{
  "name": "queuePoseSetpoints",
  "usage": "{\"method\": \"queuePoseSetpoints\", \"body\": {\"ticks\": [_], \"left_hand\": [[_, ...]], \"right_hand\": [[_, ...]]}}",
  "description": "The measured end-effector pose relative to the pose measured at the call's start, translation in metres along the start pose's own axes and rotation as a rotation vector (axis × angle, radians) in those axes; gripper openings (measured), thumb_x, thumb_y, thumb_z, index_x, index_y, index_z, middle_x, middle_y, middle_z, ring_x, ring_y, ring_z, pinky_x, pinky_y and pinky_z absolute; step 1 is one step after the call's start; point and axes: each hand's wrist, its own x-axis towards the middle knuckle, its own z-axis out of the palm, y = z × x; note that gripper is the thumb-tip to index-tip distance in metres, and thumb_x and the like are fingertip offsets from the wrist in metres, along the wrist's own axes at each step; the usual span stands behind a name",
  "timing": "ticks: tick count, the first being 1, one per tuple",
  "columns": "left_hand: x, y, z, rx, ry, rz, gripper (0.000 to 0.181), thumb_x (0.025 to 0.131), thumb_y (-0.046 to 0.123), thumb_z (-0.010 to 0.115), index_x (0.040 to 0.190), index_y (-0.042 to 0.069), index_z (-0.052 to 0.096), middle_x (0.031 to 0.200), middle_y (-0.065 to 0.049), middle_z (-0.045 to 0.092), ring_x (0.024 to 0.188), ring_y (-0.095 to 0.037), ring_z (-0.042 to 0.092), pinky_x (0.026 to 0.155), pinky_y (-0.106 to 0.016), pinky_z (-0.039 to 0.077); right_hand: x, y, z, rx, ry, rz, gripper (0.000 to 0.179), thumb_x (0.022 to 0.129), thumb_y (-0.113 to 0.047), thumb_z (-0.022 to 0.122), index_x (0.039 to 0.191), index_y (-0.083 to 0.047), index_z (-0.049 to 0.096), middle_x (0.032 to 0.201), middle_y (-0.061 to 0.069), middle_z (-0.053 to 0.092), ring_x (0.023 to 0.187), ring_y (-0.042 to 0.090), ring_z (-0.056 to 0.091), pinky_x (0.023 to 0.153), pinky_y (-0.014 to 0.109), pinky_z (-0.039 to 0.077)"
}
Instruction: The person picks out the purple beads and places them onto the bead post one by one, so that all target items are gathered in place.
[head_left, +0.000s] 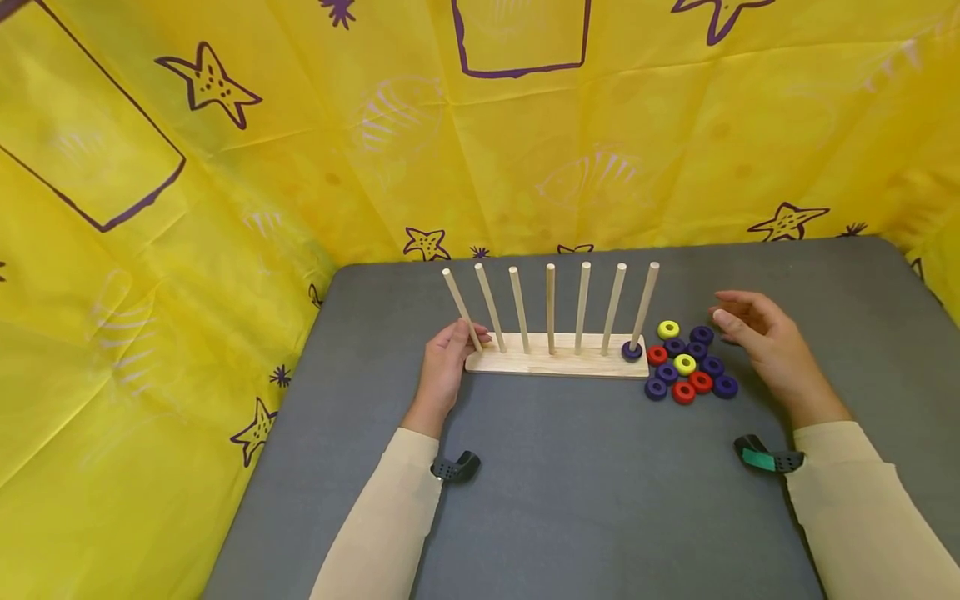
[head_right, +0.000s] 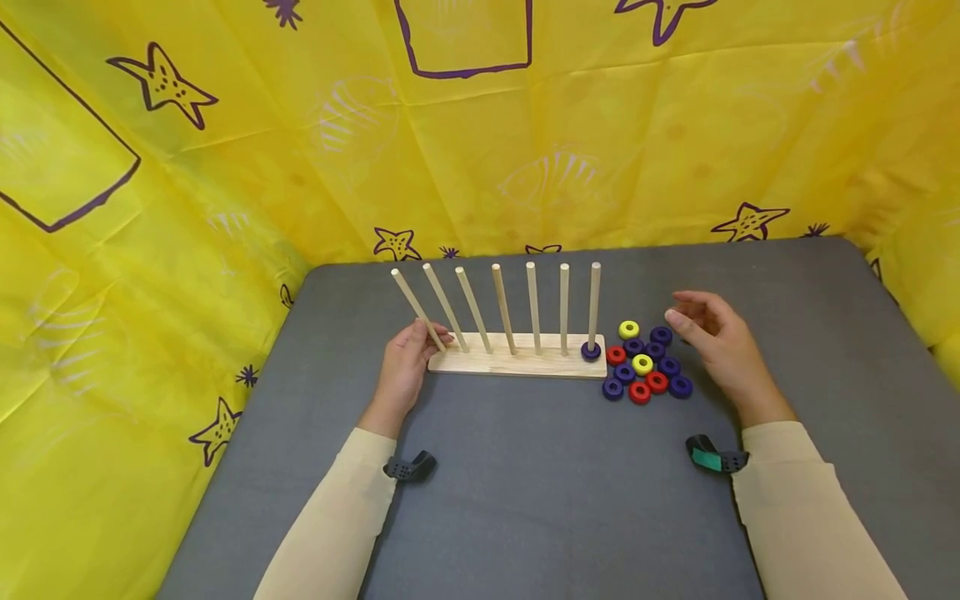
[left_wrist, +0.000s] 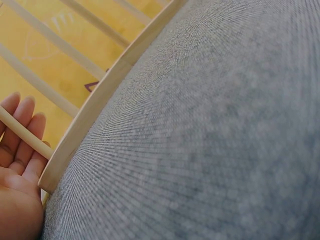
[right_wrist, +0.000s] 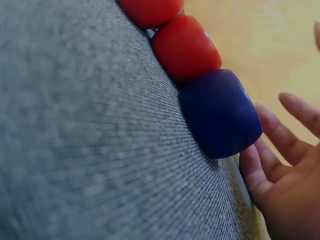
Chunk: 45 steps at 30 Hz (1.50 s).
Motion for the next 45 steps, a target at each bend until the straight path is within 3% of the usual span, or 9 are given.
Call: {"method": "queuePoseSetpoints", "body": {"ticks": [9, 17, 25, 37, 45], "left_hand": [[0.001, 0.001, -0.002, 0.021, 0.017, -0.004, 0.048, 0.119, 0.030, 0.052, 0.114, -0.013, 0.071, 0.107, -0.022, 0.074, 0.106, -0.032, 0.072, 0.101, -0.042, 0.054], [0.001, 0.001, -0.001, 0.000, 0.008, -0.001, 0.051, 0.118, 0.033, 0.053, 0.114, -0.015, 0.071, 0.105, -0.022, 0.074, 0.106, -0.033, 0.072, 0.100, -0.040, 0.055], [0.001, 0.001, -0.001, -0.001, 0.006, 0.002, 0.053, 0.118, 0.035, 0.053, 0.114, -0.015, 0.071, 0.105, -0.019, 0.074, 0.105, -0.032, 0.072, 0.100, -0.040, 0.055], [-0.001, 0.001, 0.000, 0.010, -0.005, 0.003, 0.054, 0.117, 0.038, 0.054, 0.115, -0.014, 0.070, 0.108, -0.017, 0.075, 0.106, -0.026, 0.072, 0.101, -0.040, 0.054], [-0.001, 0.001, 0.000, 0.008, -0.006, 0.005, 0.055, 0.117, 0.039, 0.055, 0.114, -0.014, 0.070, 0.107, -0.014, 0.075, 0.107, -0.033, 0.072, 0.101, -0.039, 0.054]], "right_hand": [[0.005, 0.013, 0.002, -0.151, -0.025, 0.007, 0.047, 0.109, -0.022, 0.073, 0.146, 0.003, 0.059, 0.116, -0.015, 0.067, 0.101, 0.006, 0.061, 0.081, 0.013, 0.045], [0.005, 0.010, 0.005, -0.225, -0.023, -0.011, 0.039, 0.106, -0.016, 0.076, 0.138, 0.004, 0.066, 0.117, 0.005, 0.071, 0.092, 0.003, 0.062, 0.078, 0.010, 0.047], [0.004, 0.009, 0.005, -0.292, -0.033, 0.029, 0.037, 0.107, -0.022, 0.075, 0.136, 0.001, 0.069, 0.124, 0.023, 0.070, 0.089, 0.008, 0.061, 0.075, 0.014, 0.047], [0.003, 0.007, 0.005, -0.322, -0.040, 0.058, 0.036, 0.108, -0.021, 0.075, 0.135, 0.002, 0.069, 0.123, 0.023, 0.070, 0.089, 0.012, 0.060, 0.073, 0.015, 0.046], [0.003, 0.007, 0.007, -0.348, -0.032, 0.040, 0.033, 0.107, -0.018, 0.075, 0.133, 0.002, 0.070, 0.120, 0.023, 0.070, 0.090, 0.014, 0.059, 0.074, 0.014, 0.045]]}}
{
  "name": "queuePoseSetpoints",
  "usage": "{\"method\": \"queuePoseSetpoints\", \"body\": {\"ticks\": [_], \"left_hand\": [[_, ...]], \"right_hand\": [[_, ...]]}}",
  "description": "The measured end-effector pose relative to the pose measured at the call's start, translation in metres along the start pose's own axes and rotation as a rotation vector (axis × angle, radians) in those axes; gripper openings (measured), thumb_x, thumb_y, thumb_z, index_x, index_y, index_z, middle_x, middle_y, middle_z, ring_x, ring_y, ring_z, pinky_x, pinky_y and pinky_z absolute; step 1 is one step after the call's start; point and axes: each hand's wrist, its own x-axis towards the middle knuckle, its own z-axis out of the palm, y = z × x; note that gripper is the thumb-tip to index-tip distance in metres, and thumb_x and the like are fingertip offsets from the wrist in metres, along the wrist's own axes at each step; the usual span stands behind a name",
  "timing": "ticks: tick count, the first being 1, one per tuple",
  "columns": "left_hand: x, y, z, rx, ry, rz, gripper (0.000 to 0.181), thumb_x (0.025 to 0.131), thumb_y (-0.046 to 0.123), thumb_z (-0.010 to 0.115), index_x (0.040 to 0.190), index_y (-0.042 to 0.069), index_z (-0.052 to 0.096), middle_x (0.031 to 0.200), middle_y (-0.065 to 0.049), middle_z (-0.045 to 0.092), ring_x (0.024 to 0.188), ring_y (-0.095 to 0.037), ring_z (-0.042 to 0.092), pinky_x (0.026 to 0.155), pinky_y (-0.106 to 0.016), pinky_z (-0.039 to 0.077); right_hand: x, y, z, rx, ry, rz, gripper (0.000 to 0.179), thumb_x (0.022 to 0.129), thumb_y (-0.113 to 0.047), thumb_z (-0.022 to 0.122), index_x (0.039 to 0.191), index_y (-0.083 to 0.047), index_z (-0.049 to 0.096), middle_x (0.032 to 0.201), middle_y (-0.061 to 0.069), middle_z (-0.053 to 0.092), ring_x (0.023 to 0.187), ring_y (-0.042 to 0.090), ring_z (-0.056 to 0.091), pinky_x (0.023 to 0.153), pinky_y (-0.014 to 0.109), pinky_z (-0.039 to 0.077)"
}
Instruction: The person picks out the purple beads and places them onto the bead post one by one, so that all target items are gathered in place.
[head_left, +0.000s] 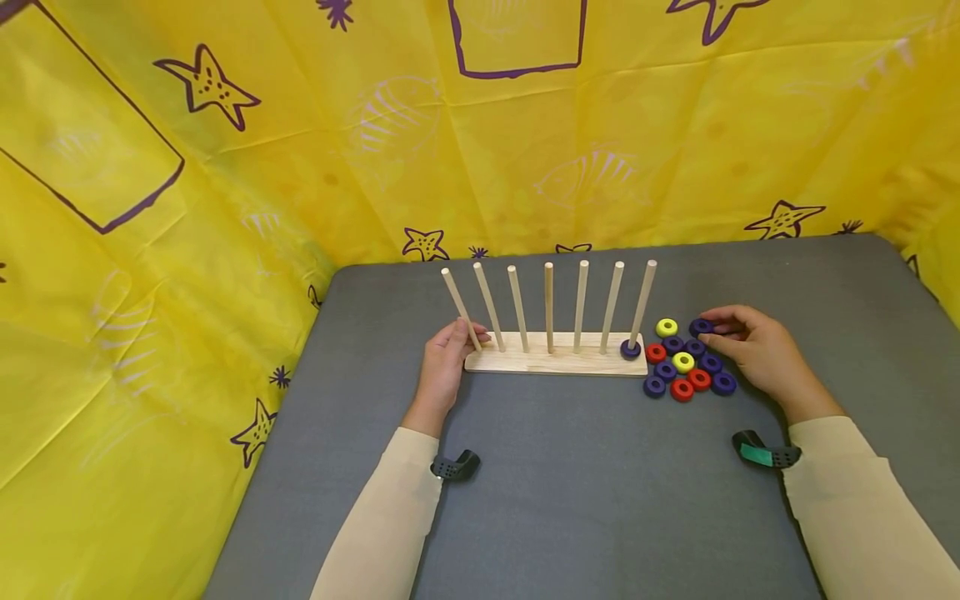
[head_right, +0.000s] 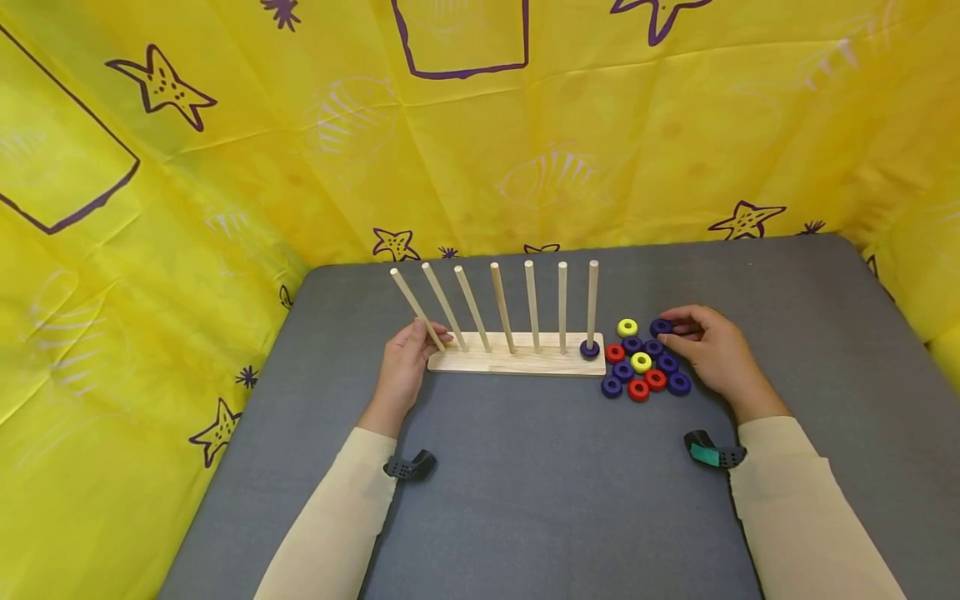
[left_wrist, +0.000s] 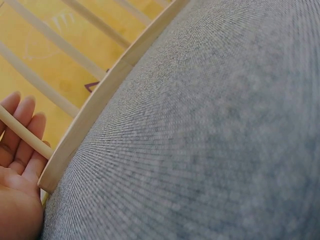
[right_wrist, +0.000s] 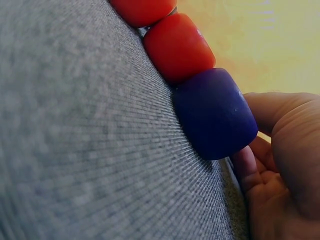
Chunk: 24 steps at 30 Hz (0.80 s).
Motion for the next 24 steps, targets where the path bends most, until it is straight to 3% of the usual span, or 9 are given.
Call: {"method": "queuePoseSetpoints", "body": {"ticks": [8, 16, 24], "left_hand": [[0.0002, -0.0007, -0.0002, 0.003, 0.007, -0.005, 0.052, 0.118, 0.033, 0.053, 0.114, -0.015, 0.070, 0.106, -0.017, 0.075, 0.106, -0.034, 0.072, 0.101, -0.041, 0.054], [-0.0006, -0.0015, -0.0004, -0.001, 0.009, -0.007, 0.048, 0.119, 0.028, 0.050, 0.114, -0.016, 0.069, 0.111, -0.031, 0.071, 0.106, -0.033, 0.072, 0.103, -0.048, 0.053], [0.0002, -0.0017, -0.0001, 0.001, -0.002, 0.003, 0.049, 0.119, 0.031, 0.052, 0.114, -0.014, 0.070, 0.110, -0.028, 0.072, 0.106, -0.031, 0.072, 0.104, -0.048, 0.053]], "right_hand": [[0.0010, 0.0002, 0.0015, -0.024, 0.008, 0.009, 0.033, 0.106, -0.018, 0.076, 0.132, 0.001, 0.069, 0.119, 0.022, 0.071, 0.091, 0.016, 0.060, 0.074, 0.014, 0.045], [0.0008, 0.0001, 0.0021, -0.030, 0.008, 0.024, 0.034, 0.107, -0.022, 0.076, 0.131, 0.001, 0.069, 0.117, 0.022, 0.071, 0.095, 0.028, 0.060, 0.073, 0.016, 0.044], [-0.0004, 0.0000, 0.0011, -0.009, 0.027, 0.027, 0.036, 0.107, -0.025, 0.076, 0.132, 0.000, 0.070, 0.118, 0.021, 0.071, 0.091, 0.023, 0.059, 0.072, 0.016, 0.045]]}}
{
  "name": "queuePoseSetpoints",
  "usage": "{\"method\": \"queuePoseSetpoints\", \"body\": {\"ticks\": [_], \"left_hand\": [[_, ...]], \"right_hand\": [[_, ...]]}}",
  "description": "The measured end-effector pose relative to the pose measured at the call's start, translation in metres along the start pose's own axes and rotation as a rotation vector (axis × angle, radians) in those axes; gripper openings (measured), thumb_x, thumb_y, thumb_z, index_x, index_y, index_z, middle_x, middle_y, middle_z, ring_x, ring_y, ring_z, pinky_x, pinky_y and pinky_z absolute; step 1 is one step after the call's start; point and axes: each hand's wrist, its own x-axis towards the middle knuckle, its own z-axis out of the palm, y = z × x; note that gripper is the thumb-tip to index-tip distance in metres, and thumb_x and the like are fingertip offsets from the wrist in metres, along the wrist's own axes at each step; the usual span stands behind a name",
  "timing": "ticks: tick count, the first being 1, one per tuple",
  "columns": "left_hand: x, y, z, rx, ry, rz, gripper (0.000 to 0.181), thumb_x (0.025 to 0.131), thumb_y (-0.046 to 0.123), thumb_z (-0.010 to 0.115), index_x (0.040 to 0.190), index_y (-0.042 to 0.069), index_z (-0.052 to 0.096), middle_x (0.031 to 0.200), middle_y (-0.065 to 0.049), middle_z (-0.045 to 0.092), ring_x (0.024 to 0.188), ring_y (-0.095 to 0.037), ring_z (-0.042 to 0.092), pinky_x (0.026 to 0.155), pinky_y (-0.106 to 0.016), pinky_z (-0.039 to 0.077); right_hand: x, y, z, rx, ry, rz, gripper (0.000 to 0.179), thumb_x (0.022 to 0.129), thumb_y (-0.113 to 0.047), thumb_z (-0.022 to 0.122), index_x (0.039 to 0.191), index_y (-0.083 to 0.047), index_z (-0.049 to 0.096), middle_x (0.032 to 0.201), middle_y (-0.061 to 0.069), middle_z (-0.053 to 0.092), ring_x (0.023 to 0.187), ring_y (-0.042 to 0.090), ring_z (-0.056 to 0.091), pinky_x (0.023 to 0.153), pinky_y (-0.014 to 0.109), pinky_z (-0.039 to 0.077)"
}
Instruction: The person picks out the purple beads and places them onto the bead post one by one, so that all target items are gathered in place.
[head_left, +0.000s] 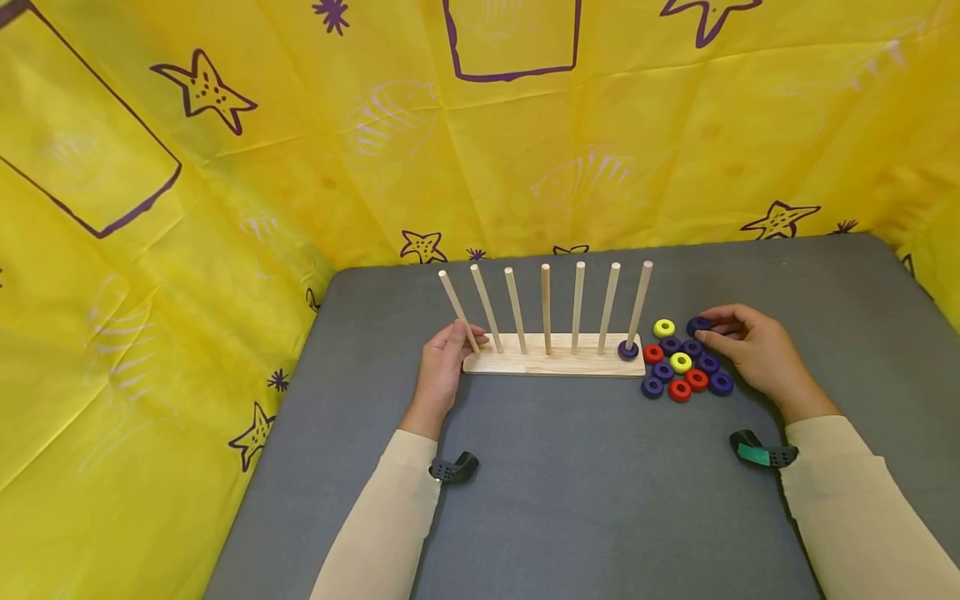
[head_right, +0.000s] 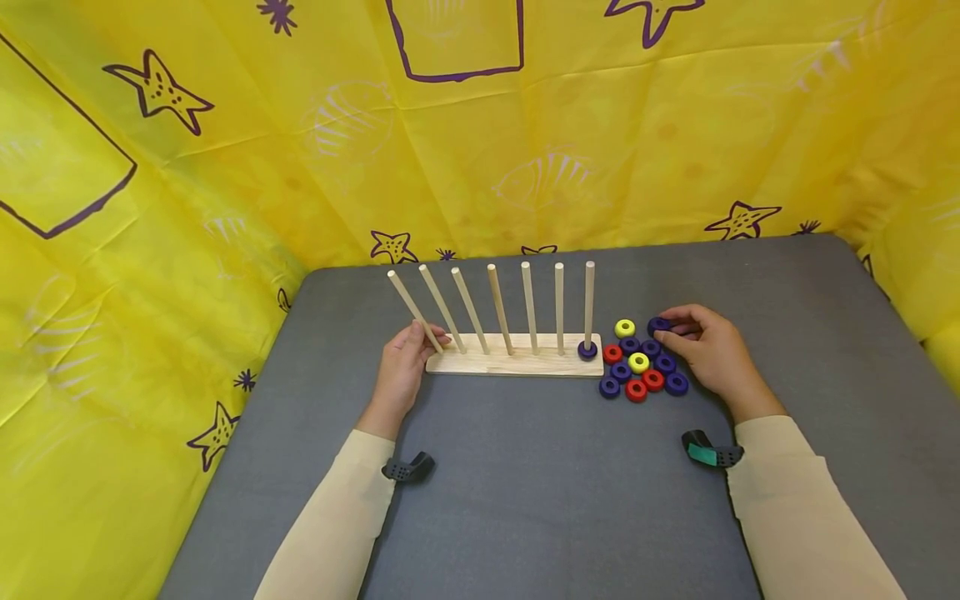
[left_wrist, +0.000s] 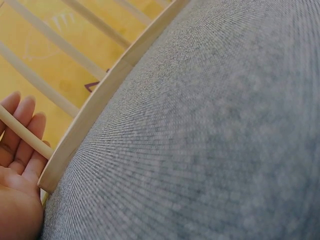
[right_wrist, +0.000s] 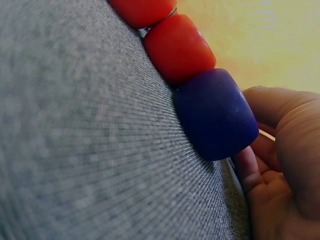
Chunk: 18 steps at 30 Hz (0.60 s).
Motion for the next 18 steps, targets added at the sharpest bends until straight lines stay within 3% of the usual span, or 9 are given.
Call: {"method": "queuePoseSetpoints", "body": {"ticks": [18], "left_hand": [[-0.0008, 0.0011, 0.0001, -0.007, 0.003, -0.008, 0.049, 0.119, 0.031, 0.050, 0.114, -0.014, 0.070, 0.111, -0.030, 0.071, 0.108, -0.034, 0.071, 0.103, -0.043, 0.053]], "right_hand": [[-0.0026, -0.0032, -0.0009, 0.027, 0.042, -0.009, 0.040, 0.108, -0.026, 0.075, 0.137, 0.001, 0.069, 0.119, 0.022, 0.069, 0.092, 0.018, 0.058, 0.074, 0.012, 0.044]]}}
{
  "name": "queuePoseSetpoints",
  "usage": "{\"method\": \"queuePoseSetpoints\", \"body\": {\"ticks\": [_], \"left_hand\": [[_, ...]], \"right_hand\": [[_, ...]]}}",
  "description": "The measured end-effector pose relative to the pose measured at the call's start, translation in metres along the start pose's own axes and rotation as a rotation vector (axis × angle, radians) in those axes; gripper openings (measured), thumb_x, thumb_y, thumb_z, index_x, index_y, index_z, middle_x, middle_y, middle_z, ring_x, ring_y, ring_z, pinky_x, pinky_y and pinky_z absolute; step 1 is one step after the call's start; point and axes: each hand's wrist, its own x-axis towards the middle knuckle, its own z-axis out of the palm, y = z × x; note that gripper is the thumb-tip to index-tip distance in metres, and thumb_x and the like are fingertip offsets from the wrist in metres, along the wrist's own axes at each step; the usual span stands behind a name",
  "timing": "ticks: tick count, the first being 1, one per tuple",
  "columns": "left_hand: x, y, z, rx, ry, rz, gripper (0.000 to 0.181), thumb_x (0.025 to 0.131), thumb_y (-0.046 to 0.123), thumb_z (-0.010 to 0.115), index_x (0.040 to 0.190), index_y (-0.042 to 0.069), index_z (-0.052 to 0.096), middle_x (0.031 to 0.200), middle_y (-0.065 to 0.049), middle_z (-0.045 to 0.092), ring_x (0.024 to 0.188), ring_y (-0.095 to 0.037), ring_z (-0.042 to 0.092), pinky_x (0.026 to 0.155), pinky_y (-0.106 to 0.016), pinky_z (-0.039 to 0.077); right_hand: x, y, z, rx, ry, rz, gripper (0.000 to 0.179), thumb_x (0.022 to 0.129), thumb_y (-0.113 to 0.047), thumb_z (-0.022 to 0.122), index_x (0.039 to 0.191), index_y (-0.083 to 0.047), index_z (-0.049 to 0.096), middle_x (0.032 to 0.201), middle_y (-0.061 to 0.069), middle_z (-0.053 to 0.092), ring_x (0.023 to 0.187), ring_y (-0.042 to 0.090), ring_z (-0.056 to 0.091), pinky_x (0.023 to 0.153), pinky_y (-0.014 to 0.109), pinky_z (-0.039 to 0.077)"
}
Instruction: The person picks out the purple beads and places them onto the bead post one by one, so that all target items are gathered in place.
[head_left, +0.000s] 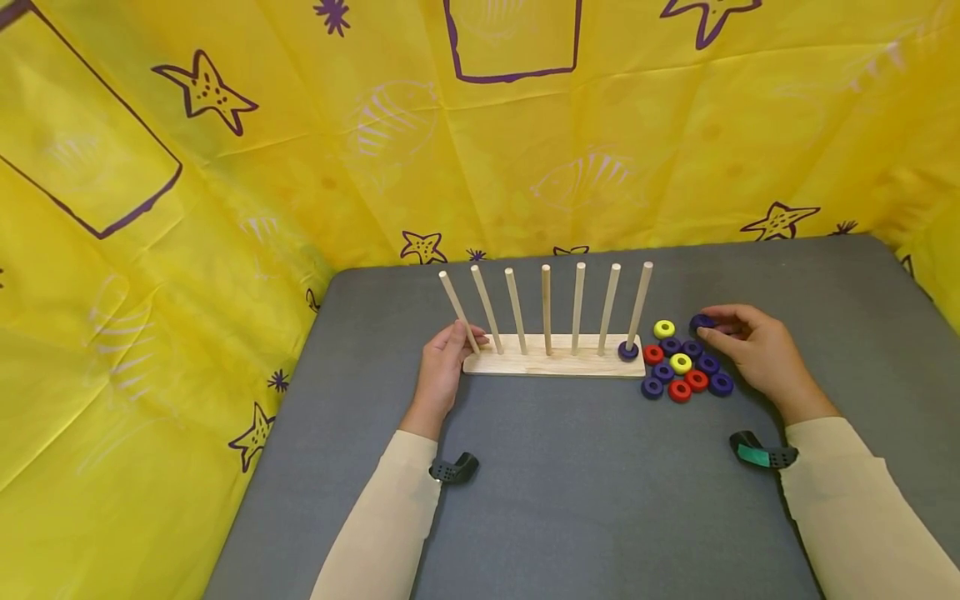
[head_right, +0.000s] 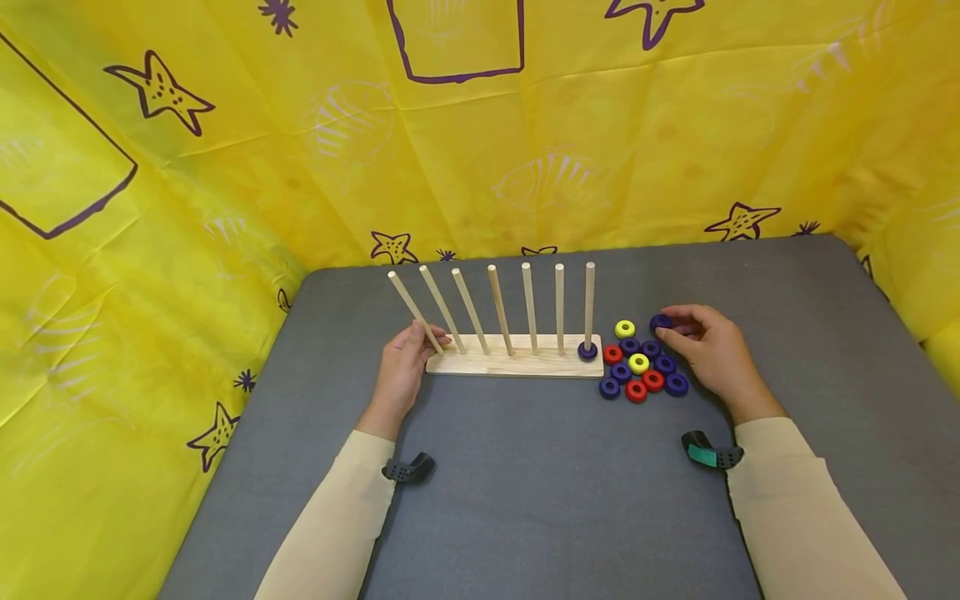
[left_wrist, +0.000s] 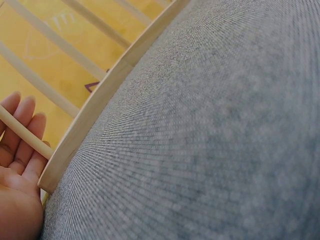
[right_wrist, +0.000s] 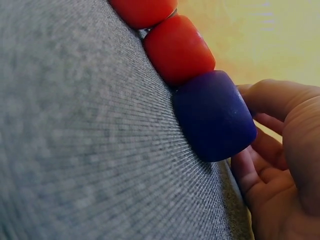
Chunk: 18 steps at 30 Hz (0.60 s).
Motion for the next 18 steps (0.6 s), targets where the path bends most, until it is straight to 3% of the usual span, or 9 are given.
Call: {"method": "queuePoseSetpoints", "body": {"ticks": [9, 18], "left_hand": [[0.0016, -0.0002, 0.0015, -0.027, 0.005, 0.003, 0.048, 0.120, 0.025, 0.048, 0.115, -0.018, 0.067, 0.112, -0.027, 0.071, 0.105, -0.026, 0.073, 0.101, -0.042, 0.054], [0.0007, 0.0001, 0.0010, -0.034, 0.005, 0.013, 0.052, 0.119, 0.031, 0.051, 0.114, -0.018, 0.067, 0.110, -0.023, 0.073, 0.102, -0.021, 0.073, 0.100, -0.040, 0.055]], "right_hand": [[0.0008, 0.0016, -0.0008, 0.028, 0.052, -0.037, 0.036, 0.105, -0.019, 0.077, 0.132, 0.003, 0.071, 0.115, 0.020, 0.068, 0.087, 0.003, 0.059, 0.074, 0.010, 0.045], [0.0007, 0.0005, -0.0004, 0.068, 0.068, -0.055, 0.034, 0.105, -0.008, 0.074, 0.134, 0.007, 0.067, 0.121, 0.020, 0.063, 0.093, 0.005, 0.054, 0.075, 0.007, 0.043]]}}
